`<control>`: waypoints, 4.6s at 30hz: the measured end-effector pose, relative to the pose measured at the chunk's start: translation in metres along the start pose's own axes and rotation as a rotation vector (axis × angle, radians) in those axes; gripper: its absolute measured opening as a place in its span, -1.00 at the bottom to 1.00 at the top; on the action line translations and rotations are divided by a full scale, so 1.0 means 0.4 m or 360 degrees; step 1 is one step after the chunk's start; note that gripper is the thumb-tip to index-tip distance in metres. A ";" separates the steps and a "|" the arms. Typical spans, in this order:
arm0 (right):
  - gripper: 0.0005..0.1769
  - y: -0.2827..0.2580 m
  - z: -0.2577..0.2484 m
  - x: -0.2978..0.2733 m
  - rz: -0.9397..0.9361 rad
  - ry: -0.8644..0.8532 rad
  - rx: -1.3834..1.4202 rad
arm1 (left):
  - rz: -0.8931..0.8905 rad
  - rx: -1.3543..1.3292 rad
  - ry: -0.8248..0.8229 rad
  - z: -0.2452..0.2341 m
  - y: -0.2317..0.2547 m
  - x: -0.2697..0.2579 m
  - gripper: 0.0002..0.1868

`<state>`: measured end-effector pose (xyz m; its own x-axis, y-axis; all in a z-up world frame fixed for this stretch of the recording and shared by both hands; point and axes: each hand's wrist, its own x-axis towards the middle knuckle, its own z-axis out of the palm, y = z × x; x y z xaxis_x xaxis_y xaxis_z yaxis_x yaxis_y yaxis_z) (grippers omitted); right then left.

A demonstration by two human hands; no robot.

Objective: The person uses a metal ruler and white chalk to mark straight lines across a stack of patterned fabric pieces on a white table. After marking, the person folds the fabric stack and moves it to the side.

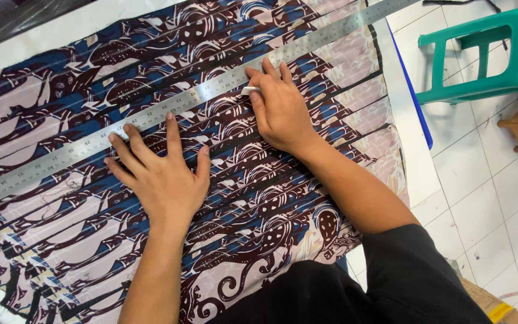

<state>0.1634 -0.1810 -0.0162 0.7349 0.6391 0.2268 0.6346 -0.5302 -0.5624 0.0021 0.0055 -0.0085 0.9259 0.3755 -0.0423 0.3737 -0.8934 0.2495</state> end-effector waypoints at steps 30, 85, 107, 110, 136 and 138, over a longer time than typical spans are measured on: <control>-0.82 -0.004 0.003 0.008 -0.0037 0.0003 -0.0052 | -0.0023 -0.0009 0.0007 0.009 -0.004 -0.001 -0.25; -0.77 0.023 -0.089 0.048 -0.0343 0.0044 -0.0117 | -0.0121 -0.0097 -0.0099 0.012 -0.001 0.008 -0.19; -0.82 0.263 -0.228 0.133 -0.0113 -0.0154 -0.0495 | -0.0075 -0.0093 0.0028 0.011 0.003 -0.003 -0.21; -0.84 0.260 -0.222 0.136 -0.0125 -0.0157 -0.0453 | -0.0074 -0.0074 0.0028 0.009 0.002 -0.001 -0.21; -0.83 -0.195 0.126 0.313 -0.0885 -0.0733 0.0187 | -0.0198 -0.0059 -0.0065 0.002 0.017 0.015 0.02; -0.81 -0.236 0.168 0.331 -0.0971 -0.0794 0.0184 | -0.0203 -0.0052 -0.0064 -0.003 0.016 0.016 0.03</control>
<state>0.1849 -0.0089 0.0135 0.0550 0.9866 0.1539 0.8416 0.0372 -0.5388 0.0106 0.0026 -0.0060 0.8726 0.4749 -0.1144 0.4873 -0.8301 0.2710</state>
